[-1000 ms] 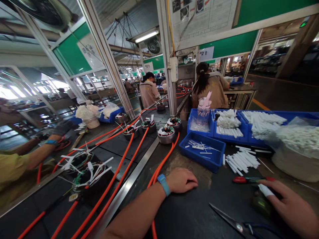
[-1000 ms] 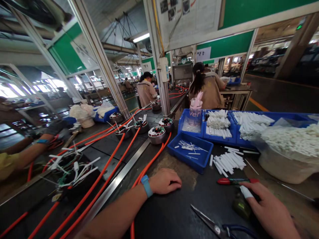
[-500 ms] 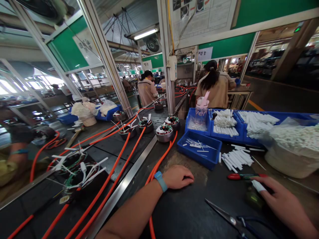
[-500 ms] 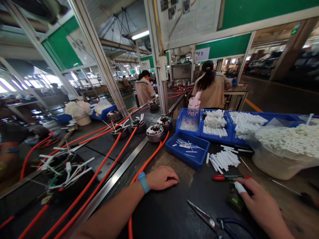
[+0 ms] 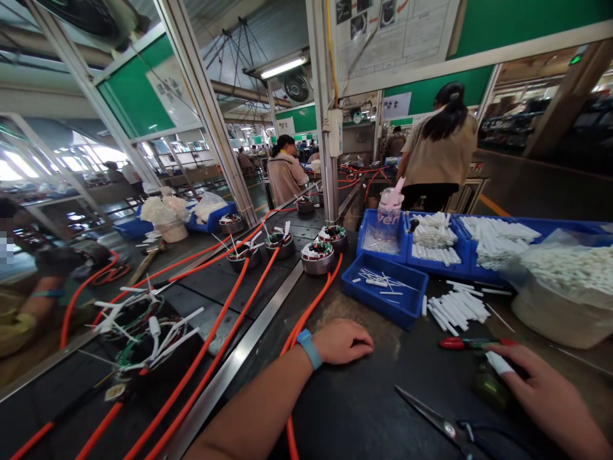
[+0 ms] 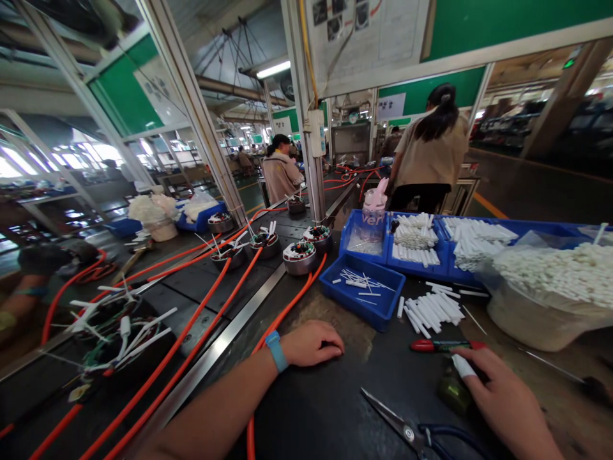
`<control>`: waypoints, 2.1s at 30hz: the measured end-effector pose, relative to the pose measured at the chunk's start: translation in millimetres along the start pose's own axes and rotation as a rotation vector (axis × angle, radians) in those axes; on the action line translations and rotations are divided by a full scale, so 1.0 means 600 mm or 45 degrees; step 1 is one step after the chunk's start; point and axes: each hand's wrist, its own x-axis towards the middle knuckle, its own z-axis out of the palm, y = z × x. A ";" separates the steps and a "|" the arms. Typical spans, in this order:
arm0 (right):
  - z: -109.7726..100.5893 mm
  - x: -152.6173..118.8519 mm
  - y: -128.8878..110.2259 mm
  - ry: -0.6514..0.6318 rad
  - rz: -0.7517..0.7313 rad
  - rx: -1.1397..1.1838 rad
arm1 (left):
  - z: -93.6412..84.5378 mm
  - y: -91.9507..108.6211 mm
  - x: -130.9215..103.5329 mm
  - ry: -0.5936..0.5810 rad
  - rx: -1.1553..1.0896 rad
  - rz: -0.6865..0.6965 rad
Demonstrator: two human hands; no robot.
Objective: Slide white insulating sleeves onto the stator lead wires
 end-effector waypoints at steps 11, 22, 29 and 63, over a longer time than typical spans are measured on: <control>0.005 -0.002 -0.001 -0.010 -0.017 -0.056 | -0.003 0.002 0.000 -0.012 -0.031 -0.019; 0.001 -0.005 -0.024 -0.031 -0.011 -0.001 | -0.008 0.004 0.000 -0.025 -0.017 -0.057; -0.004 -0.003 -0.040 -0.058 0.008 0.049 | -0.012 0.006 0.000 -0.036 -0.016 -0.060; -0.008 -0.001 -0.052 -0.088 -0.012 0.029 | -0.016 0.006 0.002 -0.041 -0.037 -0.126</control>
